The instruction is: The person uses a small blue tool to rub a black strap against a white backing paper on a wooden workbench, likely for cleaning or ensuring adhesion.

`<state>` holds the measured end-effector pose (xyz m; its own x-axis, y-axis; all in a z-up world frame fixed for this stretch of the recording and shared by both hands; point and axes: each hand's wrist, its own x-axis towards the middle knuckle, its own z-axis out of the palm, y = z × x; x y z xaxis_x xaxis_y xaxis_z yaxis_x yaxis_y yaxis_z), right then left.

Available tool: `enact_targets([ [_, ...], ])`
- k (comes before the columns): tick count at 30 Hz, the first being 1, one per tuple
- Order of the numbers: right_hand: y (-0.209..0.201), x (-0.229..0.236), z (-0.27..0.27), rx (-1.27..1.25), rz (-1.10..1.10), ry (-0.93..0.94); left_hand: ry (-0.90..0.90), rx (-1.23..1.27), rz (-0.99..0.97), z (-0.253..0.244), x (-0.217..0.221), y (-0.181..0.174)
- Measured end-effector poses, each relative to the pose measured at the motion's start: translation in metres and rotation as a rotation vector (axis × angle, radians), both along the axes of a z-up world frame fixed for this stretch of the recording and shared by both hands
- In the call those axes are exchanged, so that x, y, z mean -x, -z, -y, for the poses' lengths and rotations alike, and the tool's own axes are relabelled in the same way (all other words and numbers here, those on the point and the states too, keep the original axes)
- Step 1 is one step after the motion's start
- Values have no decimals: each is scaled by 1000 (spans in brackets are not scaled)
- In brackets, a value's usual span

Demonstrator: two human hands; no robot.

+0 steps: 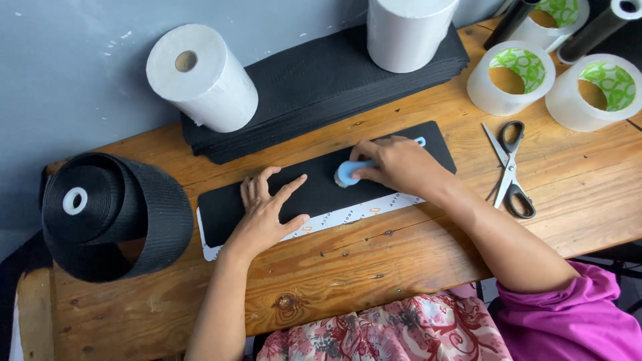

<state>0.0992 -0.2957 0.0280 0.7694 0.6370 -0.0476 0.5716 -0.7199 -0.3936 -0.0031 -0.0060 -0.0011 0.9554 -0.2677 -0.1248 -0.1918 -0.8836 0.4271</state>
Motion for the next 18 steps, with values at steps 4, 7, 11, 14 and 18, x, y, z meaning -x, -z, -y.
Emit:
enact_targets([
  [4, 21, -22, 16, 85, -30, 70, -10, -14, 11, 0, 0, -1],
  [7, 41, -35, 34, 81, 318, 183, -5, -17, 43, -1, 3, 3],
  [11, 23, -4, -7, -56, 209, 111, 21, 4, 73, 3, 1, 7],
  [14, 38, 9, -26, -60, 182, 23, 34, 33, 91, 5, 1, 13],
  [18, 56, -19, 5, 85, 349, 147, 63, 32, 124, 5, 2, 16],
])
